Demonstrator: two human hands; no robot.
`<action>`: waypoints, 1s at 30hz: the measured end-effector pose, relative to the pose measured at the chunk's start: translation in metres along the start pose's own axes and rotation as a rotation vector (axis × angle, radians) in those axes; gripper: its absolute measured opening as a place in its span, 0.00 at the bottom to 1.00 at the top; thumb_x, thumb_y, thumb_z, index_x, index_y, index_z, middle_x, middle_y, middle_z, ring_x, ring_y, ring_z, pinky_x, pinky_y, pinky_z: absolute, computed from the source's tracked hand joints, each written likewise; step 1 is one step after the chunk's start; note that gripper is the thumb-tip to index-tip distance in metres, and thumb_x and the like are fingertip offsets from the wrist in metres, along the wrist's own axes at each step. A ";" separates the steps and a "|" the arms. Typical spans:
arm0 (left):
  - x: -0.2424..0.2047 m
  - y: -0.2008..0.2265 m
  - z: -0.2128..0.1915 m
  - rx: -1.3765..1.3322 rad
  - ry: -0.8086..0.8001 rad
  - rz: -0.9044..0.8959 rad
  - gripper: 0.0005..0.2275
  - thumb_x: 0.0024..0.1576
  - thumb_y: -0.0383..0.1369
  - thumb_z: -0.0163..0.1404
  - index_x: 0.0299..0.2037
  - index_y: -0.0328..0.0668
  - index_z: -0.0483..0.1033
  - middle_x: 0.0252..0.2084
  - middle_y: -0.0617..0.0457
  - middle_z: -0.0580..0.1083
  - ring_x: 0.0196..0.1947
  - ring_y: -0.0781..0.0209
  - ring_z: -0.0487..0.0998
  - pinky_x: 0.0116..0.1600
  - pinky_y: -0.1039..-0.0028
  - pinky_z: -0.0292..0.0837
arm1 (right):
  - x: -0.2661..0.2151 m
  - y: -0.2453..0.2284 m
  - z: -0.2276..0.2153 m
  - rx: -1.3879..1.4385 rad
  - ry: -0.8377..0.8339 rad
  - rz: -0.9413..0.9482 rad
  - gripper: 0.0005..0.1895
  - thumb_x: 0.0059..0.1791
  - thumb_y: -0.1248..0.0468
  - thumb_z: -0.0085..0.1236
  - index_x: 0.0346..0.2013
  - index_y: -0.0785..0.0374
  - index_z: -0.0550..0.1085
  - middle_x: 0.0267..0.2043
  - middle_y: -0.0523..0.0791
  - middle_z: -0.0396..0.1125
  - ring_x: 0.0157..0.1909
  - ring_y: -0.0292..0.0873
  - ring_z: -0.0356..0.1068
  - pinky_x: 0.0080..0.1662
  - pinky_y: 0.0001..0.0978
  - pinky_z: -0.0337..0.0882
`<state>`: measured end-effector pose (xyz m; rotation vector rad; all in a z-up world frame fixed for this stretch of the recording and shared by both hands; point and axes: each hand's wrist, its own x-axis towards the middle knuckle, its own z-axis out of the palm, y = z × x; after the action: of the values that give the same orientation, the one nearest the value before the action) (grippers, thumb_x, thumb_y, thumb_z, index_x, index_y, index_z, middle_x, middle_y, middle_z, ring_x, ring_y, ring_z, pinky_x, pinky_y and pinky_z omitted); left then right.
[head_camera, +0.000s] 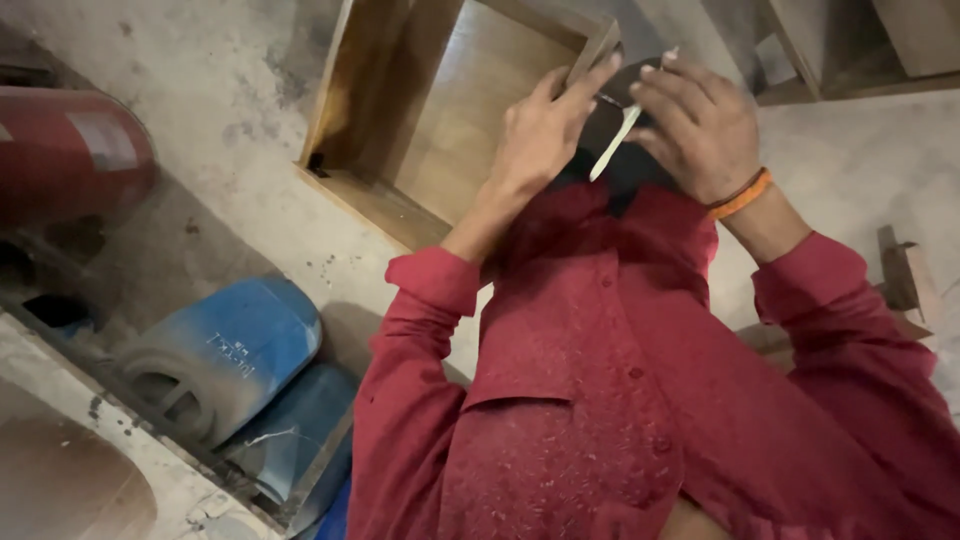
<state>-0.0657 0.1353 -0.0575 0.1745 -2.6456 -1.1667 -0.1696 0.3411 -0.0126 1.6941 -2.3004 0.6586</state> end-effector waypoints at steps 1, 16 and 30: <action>0.001 0.008 -0.011 0.003 -0.001 -0.003 0.19 0.62 0.32 0.53 0.65 0.58 0.73 0.57 0.41 0.73 0.48 0.37 0.81 0.50 0.56 0.78 | -0.005 -0.002 0.007 0.004 0.001 0.000 0.21 0.50 0.63 0.71 0.56 0.63 0.77 0.61 0.48 0.70 0.65 0.54 0.69 0.60 0.47 0.72; 0.000 -0.022 -0.001 -0.152 0.037 -0.323 0.17 0.56 0.40 0.59 0.51 0.39 0.75 0.41 0.39 0.79 0.41 0.40 0.82 0.45 0.60 0.77 | -0.019 -0.018 0.042 0.634 0.162 0.927 0.12 0.65 0.57 0.59 0.56 0.62 0.74 0.44 0.48 0.72 0.43 0.50 0.70 0.46 0.36 0.71; -0.023 -0.057 0.025 -0.498 -0.124 -0.249 0.29 0.59 0.28 0.55 0.71 0.38 0.59 0.66 0.41 0.70 0.69 0.49 0.71 0.70 0.66 0.65 | -0.016 -0.012 0.058 0.663 0.076 0.908 0.23 0.59 0.53 0.59 0.60 0.66 0.69 0.48 0.49 0.72 0.48 0.46 0.74 0.49 0.36 0.73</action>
<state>-0.0497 0.1193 -0.1193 0.3531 -2.3832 -1.9302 -0.1479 0.3241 -0.0677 0.6136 -2.9232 1.7536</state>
